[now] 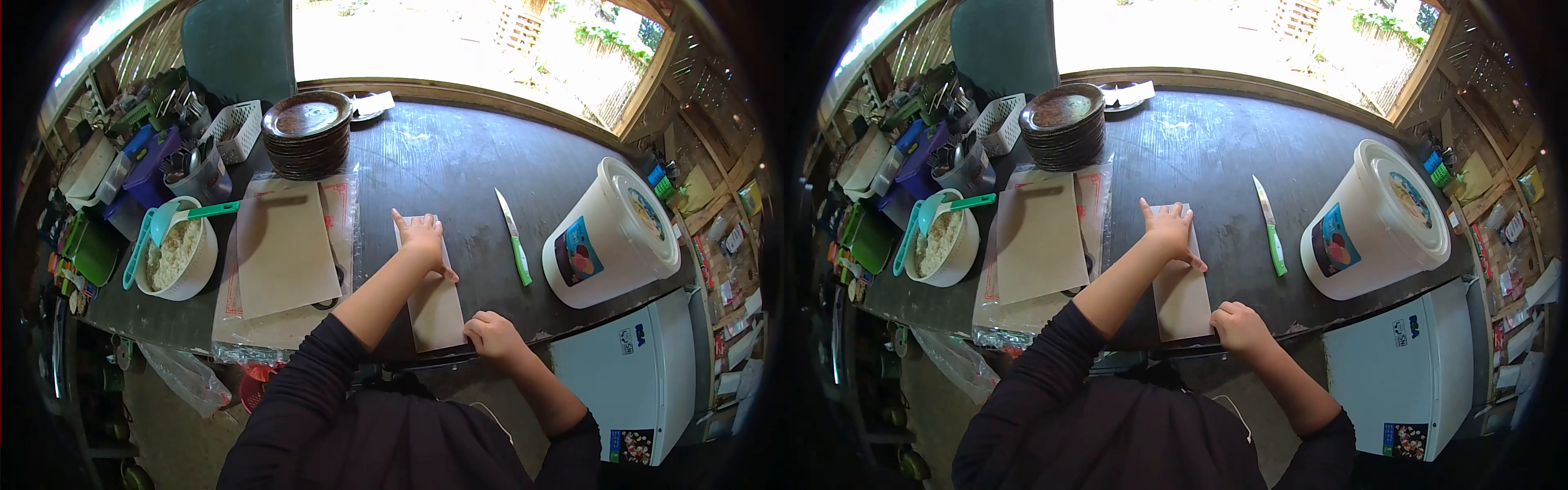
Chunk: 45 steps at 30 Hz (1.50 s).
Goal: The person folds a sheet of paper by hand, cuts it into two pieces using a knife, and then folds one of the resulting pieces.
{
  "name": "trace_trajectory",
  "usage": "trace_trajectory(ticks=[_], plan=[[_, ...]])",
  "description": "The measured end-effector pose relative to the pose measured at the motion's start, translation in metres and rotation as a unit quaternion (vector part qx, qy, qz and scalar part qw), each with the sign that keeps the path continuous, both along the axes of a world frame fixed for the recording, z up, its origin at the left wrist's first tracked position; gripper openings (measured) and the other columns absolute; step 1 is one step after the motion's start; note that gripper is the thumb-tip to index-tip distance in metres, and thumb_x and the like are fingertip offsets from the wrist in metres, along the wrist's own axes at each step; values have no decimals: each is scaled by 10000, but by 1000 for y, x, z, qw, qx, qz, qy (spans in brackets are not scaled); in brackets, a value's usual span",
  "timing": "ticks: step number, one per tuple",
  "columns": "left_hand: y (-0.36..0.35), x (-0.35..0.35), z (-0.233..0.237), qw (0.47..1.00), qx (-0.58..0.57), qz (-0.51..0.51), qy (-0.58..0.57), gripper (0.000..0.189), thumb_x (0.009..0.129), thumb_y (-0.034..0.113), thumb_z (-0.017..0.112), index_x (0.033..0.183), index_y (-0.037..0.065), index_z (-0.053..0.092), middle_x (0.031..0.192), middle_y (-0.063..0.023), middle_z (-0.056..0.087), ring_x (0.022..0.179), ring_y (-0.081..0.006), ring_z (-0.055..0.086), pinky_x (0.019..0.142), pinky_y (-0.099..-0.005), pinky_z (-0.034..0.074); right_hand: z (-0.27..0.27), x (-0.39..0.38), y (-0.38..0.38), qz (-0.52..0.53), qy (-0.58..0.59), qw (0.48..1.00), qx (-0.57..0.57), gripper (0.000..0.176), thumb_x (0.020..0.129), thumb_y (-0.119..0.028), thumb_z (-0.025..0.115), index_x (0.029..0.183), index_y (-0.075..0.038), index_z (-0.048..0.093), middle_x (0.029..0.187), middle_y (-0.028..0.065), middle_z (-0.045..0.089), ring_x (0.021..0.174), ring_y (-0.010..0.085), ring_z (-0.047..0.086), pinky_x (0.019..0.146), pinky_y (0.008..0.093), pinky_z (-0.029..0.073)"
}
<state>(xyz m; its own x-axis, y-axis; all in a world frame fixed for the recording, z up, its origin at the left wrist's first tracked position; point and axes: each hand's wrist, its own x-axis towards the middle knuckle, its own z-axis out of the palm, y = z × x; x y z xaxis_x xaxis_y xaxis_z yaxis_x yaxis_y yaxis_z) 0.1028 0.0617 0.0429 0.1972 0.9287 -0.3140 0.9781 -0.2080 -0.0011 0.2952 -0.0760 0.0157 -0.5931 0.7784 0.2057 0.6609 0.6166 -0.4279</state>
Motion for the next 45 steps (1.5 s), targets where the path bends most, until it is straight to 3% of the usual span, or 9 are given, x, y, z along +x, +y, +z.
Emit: trace_trajectory(ticks=[14,20,22,23,25,28,33,35,45], plan=[[-2,-3,-8,999,20,3,-36,1354,379,839,686,1444,95,305,1440,-90,349,1351,-281,315,1044,-721,88,2,6,-18,40,-79,996,27,42,755,-84,589,786,-68,612,755,79,584,729,272,592,653,388,474],[-22,-2,-36,995,62,-29,-72,1104,594,754,660,1373,27,373,1449,-195,336,1366,-357,285,1057,-683,126,7,7,-18,34,-22,999,-4,59,753,-82,604,802,-50,611,763,87,582,736,290,590,668,396,488],[-38,4,-64,959,253,-126,-15,1070,665,722,629,1379,-22,345,1462,-231,301,1377,-393,251,1069,-652,148,6,9,-17,39,-17,999,-3,61,749,-77,607,804,-50,612,765,89,582,736,290,590,671,393,490],[-50,3,-61,959,254,-128,-14,1070,665,722,629,1379,-22,345,1462,-231,301,1377,-393,251,1069,-652,148,5,10,-17,45,-13,999,-5,65,745,-72,611,805,-50,613,766,91,581,735,290,589,674,390,493],[-75,-2,-40,977,66,-165,-115,1158,656,751,611,1402,-70,278,1479,-246,258,1394,-403,202,1069,-643,164,7,9,-18,42,-18,999,4,65,740,-64,613,804,-51,612,768,92,582,735,288,589,672,388,493],[-89,-9,-30,978,23,-171,-117,1262,617,797,601,1425,-87,204,1505,-252,184,1407,-413,144,1064,-646,171,6,8,-20,48,-19,999,13,70,734,-56,620,804,-56,617,771,92,581,731,284,588,671,383,495],[-96,-8,-25,981,9,-161,-111,1352,560,847,586,1430,-97,162,1522,-255,113,1417,-413,87,1059,-656,162,9,10,-17,50,18,998,-18,62,743,-52,623,805,-52,630,782,99,589,748,291,595,684,383,500],[-97,-7,-26,981,11,-159,-112,1368,546,857,580,1432,-96,158,1523,-255,106,1419,-413,76,1057,-661,158,12,10,-13,32,29,995,-85,58,763,-57,614,814,-43,638,803,111,602,778,303,605,700,383,502],[-98,-5,-27,980,-14,-142,-135,1371,555,826,614,1447,-83,105,1535,-246,49,1425,-411,10,1051,-686,88,18,14,5,8,29,993,-110,60,782,-74,618,821,-42,651,823,123,609,793,311,607,703,375,498]])
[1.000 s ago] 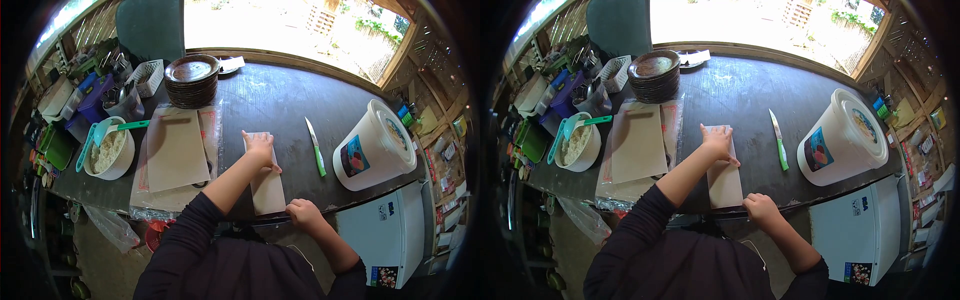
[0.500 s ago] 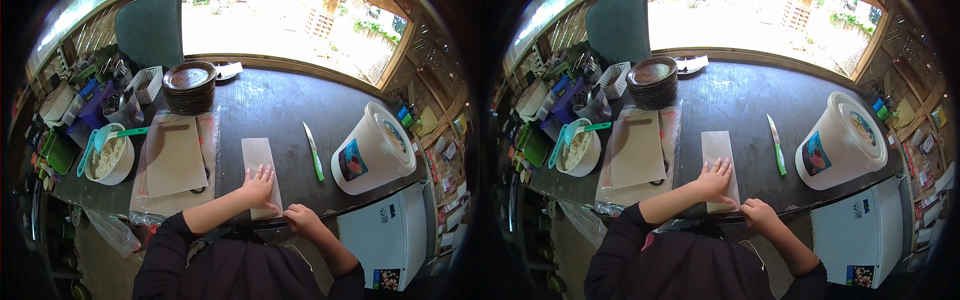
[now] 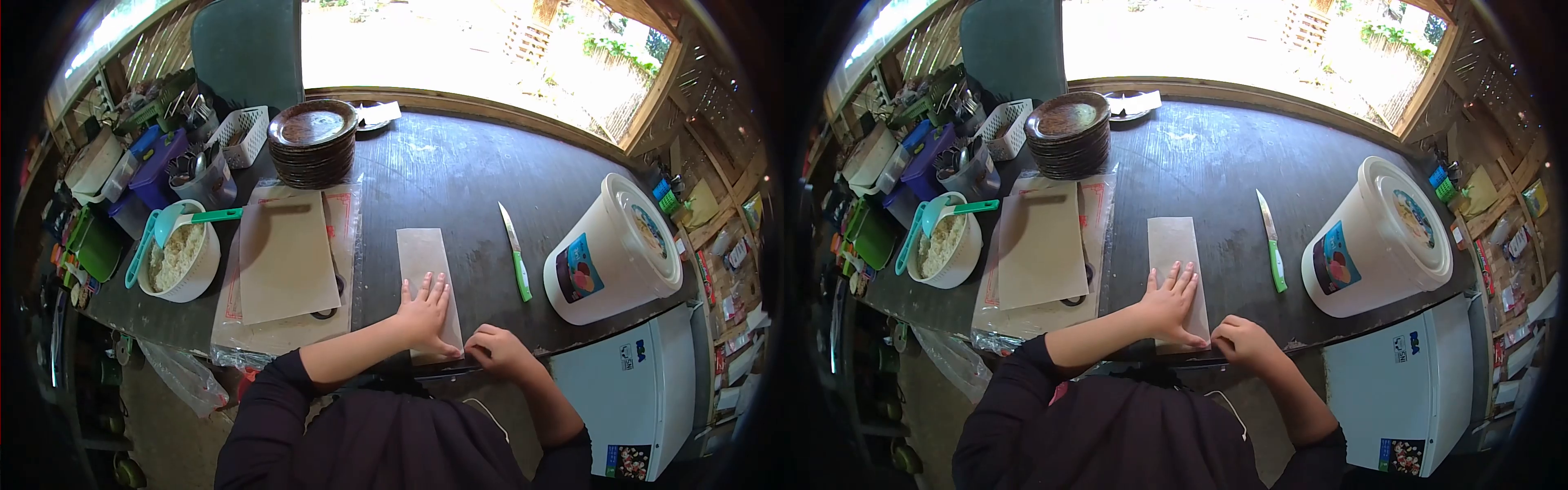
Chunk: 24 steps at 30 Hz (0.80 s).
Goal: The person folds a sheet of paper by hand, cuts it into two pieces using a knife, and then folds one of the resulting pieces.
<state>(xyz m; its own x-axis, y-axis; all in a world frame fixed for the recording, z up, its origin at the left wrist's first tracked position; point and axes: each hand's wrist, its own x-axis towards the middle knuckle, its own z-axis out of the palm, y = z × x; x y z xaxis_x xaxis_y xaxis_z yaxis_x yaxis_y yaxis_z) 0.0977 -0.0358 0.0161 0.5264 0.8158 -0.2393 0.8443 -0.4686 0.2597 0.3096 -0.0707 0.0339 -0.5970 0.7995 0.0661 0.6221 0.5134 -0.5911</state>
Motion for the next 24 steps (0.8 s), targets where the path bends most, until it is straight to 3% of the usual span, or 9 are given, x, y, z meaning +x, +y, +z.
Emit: trace_trajectory(ticks=[2,9,11,24], plan=[[-1,1,-1,1000,2,10,-4,1376,551,830,610,1447,-83,104,1534,-249,48,1424,-415,6,1049,-690,83,-6,-2,2,61,22,998,-4,54,776,-67,630,816,-41,655,825,118,609,792,304,605,702,373,498],[-2,3,-6,1000,5,15,-14,1402,533,859,583,1446,-86,93,1534,-252,24,1422,-419,-24,1048,-692,40,-13,-5,5,62,54,997,10,48,777,-59,632,808,-36,660,809,115,609,781,297,603,708,365,495],[-3,2,-7,1000,5,18,-13,1407,529,862,580,1447,-85,91,1535,-251,20,1422,-418,-30,1049,-690,35,-10,-10,8,14,60,998,-2,44,779,-59,632,800,-29,657,805,117,610,775,302,603,714,366,493],[-4,1,-4,1000,1,14,-19,1388,548,860,561,1442,-95,98,1533,-256,16,1419,-426,-49,1043,-696,42,-22,-34,60,-45,66,994,75,63,803,-57,616,800,-8,656,807,134,608,780,321,597,720,384,487]])
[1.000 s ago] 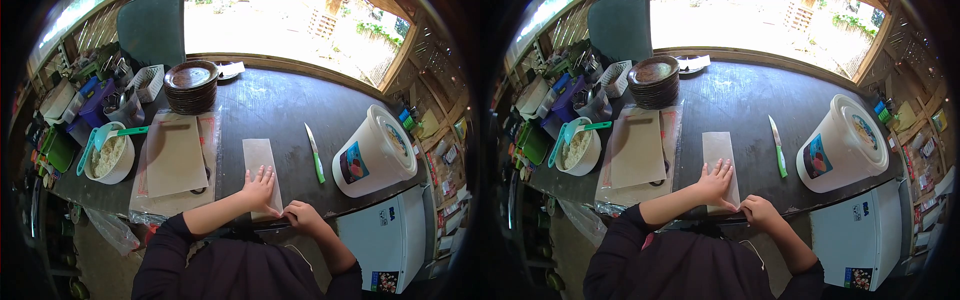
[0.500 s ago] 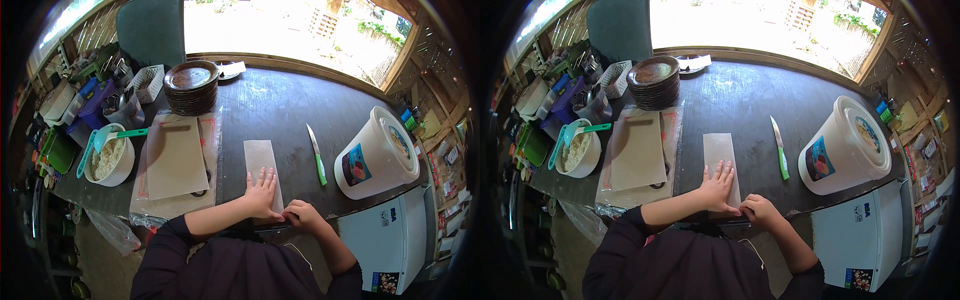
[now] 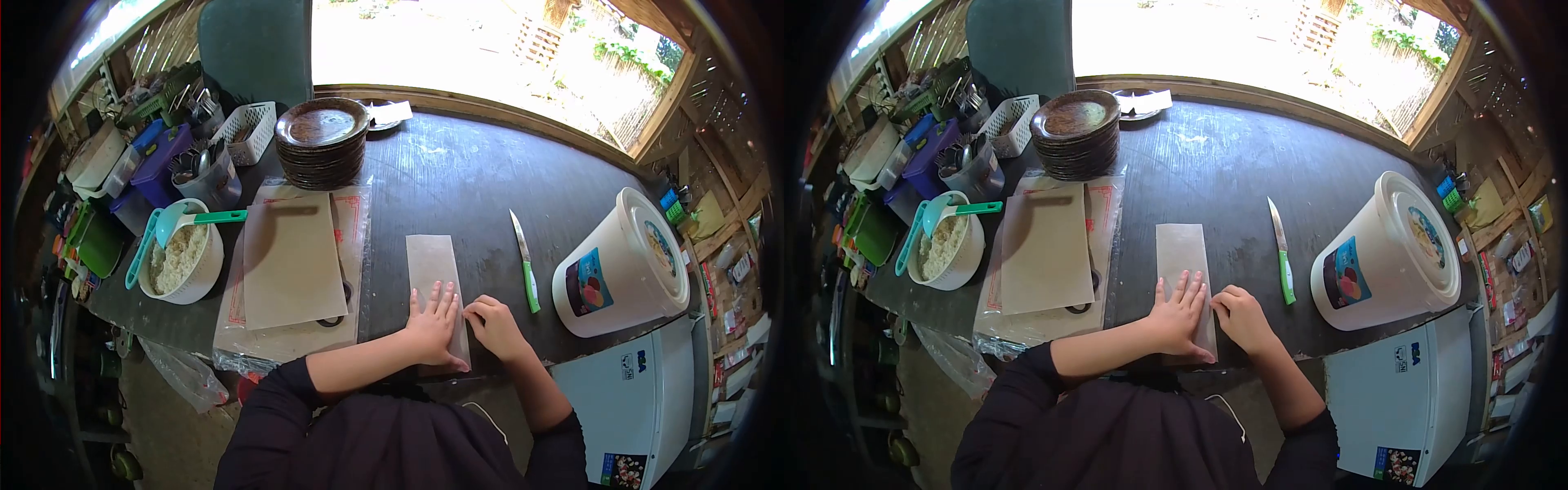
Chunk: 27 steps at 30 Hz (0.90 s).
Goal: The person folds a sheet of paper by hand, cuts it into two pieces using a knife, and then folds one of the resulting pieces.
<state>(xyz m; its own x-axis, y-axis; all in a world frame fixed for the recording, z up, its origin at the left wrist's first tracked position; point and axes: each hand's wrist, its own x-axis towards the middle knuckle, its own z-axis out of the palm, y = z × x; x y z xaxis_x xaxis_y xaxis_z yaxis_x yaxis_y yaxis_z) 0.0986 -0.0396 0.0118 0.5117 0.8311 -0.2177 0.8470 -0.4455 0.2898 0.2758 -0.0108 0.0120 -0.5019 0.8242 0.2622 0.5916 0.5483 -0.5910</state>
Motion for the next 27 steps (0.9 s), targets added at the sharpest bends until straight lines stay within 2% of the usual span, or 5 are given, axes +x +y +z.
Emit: trace_trajectory(ticks=[8,12,17,19,27], plan=[[0,-1,-1,1000,13,-2,-3,1390,555,871,540,1431,-114,100,1529,-265,26,1415,-439,-34,1033,-709,55,-11,-15,48,-6,-14,998,66,83,805,-60,595,762,-15,651,789,134,605,775,327,599,707,398,493],[0,0,3,1000,-2,4,0,1372,557,851,564,1447,-84,100,1538,-243,9,1420,-421,-54,1044,-697,50,-18,-29,80,-7,-21,996,81,104,804,-73,588,751,-16,657,783,144,608,768,336,606,694,407,497],[0,0,0,1000,14,-2,3,1394,551,876,529,1433,-111,92,1530,-263,27,1415,-441,-11,1027,-712,72,-20,-44,111,-61,-4,996,58,114,783,-86,599,754,0,667,795,161,632,753,348,623,691,414,503],[0,-1,3,1000,-4,4,-1,1378,552,851,565,1445,-87,97,1536,-246,22,1420,-424,-47,1042,-699,62,-26,-46,123,-71,2,995,64,112,781,-87,603,755,0,668,793,162,635,753,347,625,693,412,503],[1,-1,4,1000,-8,4,-1,1394,536,852,574,1448,-82,87,1539,-239,14,1421,-419,-43,1049,-690,55,-32,-52,152,-114,25,990,84,113,784,-98,619,752,-5,675,745,167,629,745,337,629,684,398,504]])
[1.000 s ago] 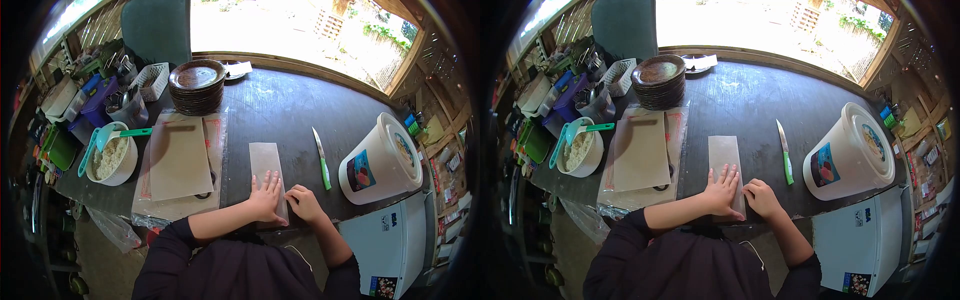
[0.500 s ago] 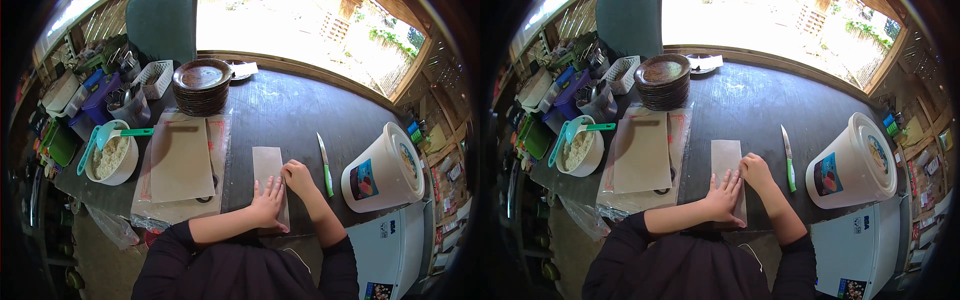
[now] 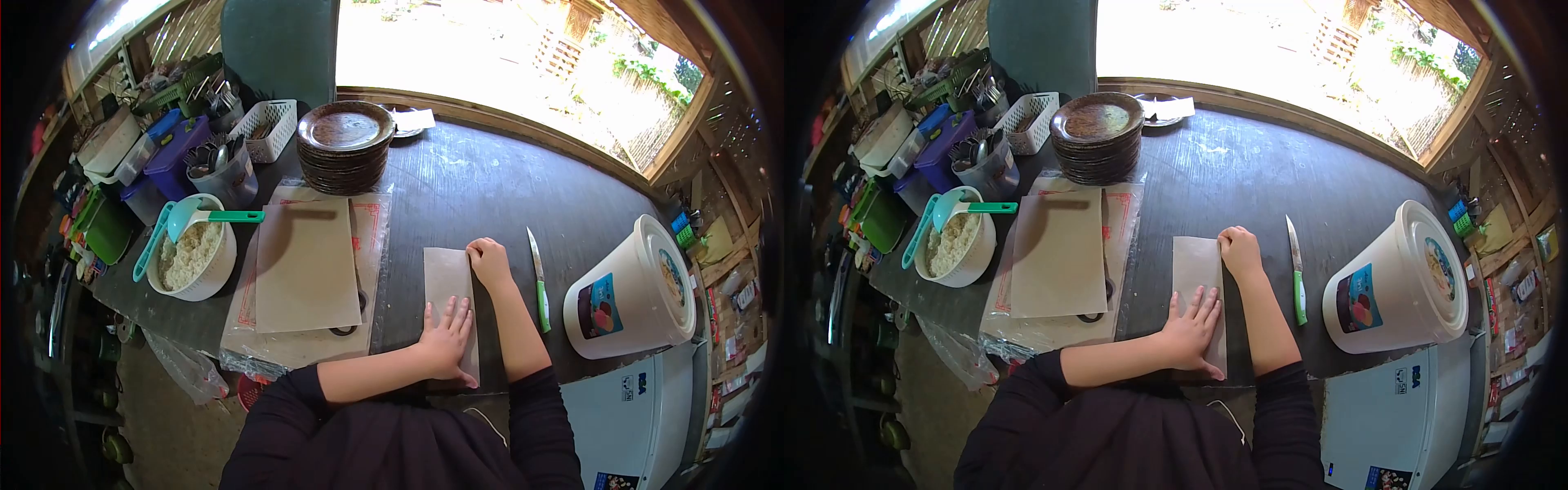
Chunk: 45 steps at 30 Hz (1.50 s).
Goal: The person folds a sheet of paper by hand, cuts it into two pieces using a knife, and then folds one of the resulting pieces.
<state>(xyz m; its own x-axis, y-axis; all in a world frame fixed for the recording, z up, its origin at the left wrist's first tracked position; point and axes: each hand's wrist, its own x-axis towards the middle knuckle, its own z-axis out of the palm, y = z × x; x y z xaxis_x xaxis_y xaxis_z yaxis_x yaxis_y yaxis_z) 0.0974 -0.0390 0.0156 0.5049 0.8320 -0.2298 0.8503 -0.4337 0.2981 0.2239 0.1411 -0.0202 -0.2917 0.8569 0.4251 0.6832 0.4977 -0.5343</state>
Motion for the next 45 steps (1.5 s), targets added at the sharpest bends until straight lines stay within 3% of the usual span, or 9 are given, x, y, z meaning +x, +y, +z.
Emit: trace_trajectory(ticks=[3,8,10,13,19,24,28,34,45], plan=[[0,-2,0,1000,5,-6,4,1390,537,856,570,1446,-84,97,1537,-243,23,1423,-413,-34,1052,-686,55,17,12,-4,17,18,1000,12,124,795,-125,635,804,-15,691,760,158,631,721,322,629,681,390,507],[9,-11,-2,1000,14,-24,-8,1386,537,857,575,1446,-78,107,1540,-237,32,1427,-403,-28,1056,-680,48,32,93,-39,-108,52,993,-10,303,799,-172,668,1083,-67,655,994,155,591,887,298,601,813,379,480],[13,-14,-5,1000,7,-16,-26,1407,516,861,589,1458,-60,96,1550,-206,11,1430,-385,-58,1060,-676,20,32,114,-66,-264,-156,952,11,463,790,-200,683,1230,-100,575,1092,166,532,1015,332,537,901,397,432],[18,-17,-1,999,-15,-18,-41,1406,513,872,580,1463,-47,100,1553,-195,21,1429,-388,-58,1063,-669,14,16,131,-82,-272,-166,943,-92,570,780,-224,692,1311,-119,512,1129,171,495,1063,363,490,944,427,395],[20,-26,4,999,-20,-29,-34,1402,470,861,621,1492,54,103,1555,-189,14,1430,-386,-50,1064,-666,19,24,129,-118,-254,-51,963,-79,503,789,-135,614,1263,7,527,931,206,543,842,355,580,770,401,480],[20,-30,11,998,-32,-48,18,1445,419,784,723,1501,95,59,1565,-147,2,1436,-365,-39,1048,-685,45,56,127,-226,-77,182,965,-172,496,767,22,595,1259,-11,554,935,39,541,746,107,551,666,244,468],[22,-31,10,998,-33,-41,24,1421,434,763,736,1503,115,61,1568,-137,11,1438,-359,-17,1038,-688,74,39,134,-312,-32,249,925,-286,491,714,37,653,1200,-22,613,973,25,582,867,92,562,742,205,432],[22,-31,7,999,-21,-30,18,1339,492,773,703,1505,145,92,1570,-115,39,1435,-351,28,1031,-664,121,36,136,-379,-64,132,949,-279,362,706,-10,715,1066,-39,687,903,115,674,811,202,670,714,284,515],[22,-30,-1,1000,-1,-12,6,1273,536,843,605,1504,162,134,1565,-102,76,1431,-340,53,1034,-640,135,45,134,-370,-41,91,962,-255,365,708,-32,725,1067,-87,696,900,75,653,764,183,650,671,274,505]])
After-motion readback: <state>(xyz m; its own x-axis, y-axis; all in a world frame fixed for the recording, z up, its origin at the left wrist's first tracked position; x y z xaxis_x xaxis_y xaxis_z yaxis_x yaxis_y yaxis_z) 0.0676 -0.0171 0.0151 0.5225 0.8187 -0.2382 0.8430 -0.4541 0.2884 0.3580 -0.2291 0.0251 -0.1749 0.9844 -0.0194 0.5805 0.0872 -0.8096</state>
